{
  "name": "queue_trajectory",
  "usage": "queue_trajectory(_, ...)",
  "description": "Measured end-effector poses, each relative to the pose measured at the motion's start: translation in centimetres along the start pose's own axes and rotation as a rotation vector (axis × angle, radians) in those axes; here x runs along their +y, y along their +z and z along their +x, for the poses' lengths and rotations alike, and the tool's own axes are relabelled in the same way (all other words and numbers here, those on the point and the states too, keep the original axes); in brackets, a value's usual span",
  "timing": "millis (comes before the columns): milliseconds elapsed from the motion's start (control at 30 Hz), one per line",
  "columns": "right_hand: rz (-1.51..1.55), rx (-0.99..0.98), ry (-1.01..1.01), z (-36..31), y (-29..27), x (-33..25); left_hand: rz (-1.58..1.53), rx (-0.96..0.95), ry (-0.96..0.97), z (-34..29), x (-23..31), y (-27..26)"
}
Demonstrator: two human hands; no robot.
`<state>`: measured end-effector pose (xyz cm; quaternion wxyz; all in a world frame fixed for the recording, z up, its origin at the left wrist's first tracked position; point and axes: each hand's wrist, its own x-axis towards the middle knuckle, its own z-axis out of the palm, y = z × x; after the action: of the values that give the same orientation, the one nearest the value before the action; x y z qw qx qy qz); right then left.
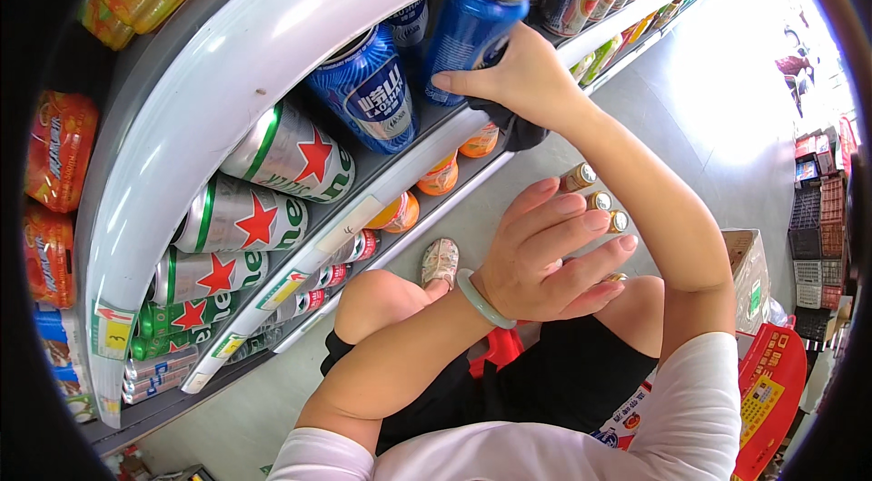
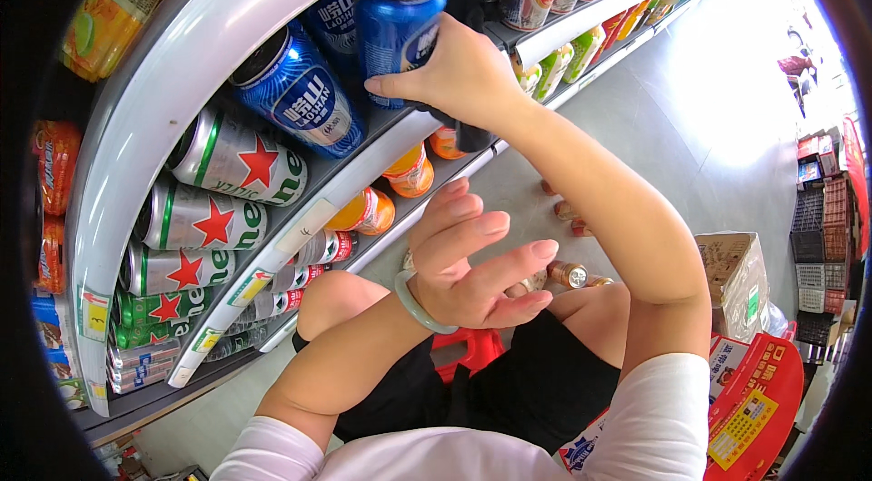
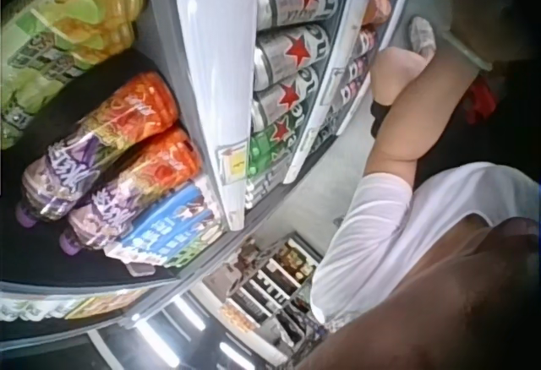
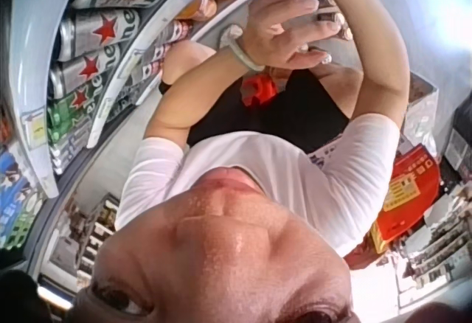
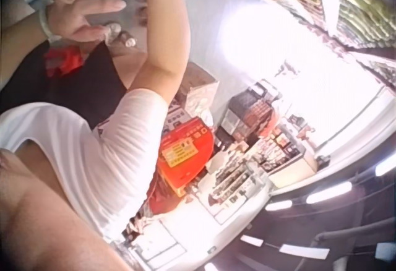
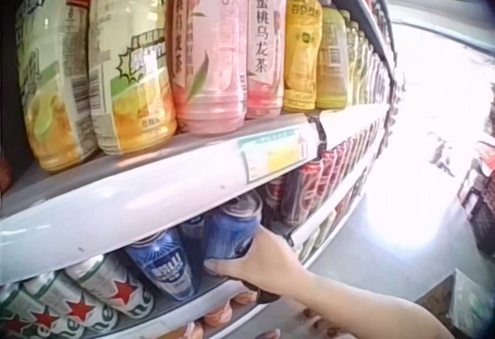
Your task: The person sits on a small stool and wipes beverage cans with a black cloth before placing them on a refrigerated shelf. They handle multiple cans of beer and soda, cleaning each one individually and arranging them in rows.
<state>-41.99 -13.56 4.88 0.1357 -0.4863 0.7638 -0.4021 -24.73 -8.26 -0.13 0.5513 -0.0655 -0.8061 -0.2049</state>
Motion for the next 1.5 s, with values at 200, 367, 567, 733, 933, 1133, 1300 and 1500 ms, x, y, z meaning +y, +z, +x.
queue_trajectory(200,-0.249,-0.057,0.007,0.4,0.1,-2.8,0.003,0.018,-0.009,0.0,-0.2,0.2)
queue_trajectory(367,-0.227,-0.029,-0.013,0.0,0.3,-2.5,0.006,-0.031,-0.029,0.5,-0.3,-0.4)
queue_trajectory(567,0.083,0.218,-0.024,-2.0,-1.4,1.4,-0.059,-0.032,-0.033,0.4,-0.3,0.0)
queue_trajectory(733,0.407,0.180,0.287,-8.8,-4.4,3.9,-0.124,-0.076,-0.060,0.4,0.0,0.0)
queue_trajectory(933,1.263,0.233,0.741,-15.7,-6.5,4.8,-0.187,-0.175,-0.120,1.0,0.4,0.5)
queue_trajectory(1133,1.741,0.329,0.879,-20.6,-6.5,3.6,-0.214,-0.392,-0.249,2.0,0.6,2.0)
queue_trajectory(1300,1.862,0.429,0.814,-23.4,-6.1,5.0,-0.214,-0.476,-0.305,2.0,1.2,3.0)
queue_trajectory(1500,1.745,0.514,0.846,-22.4,-5.9,6.0,-0.065,-0.436,-0.467,1.4,-0.2,4.4)
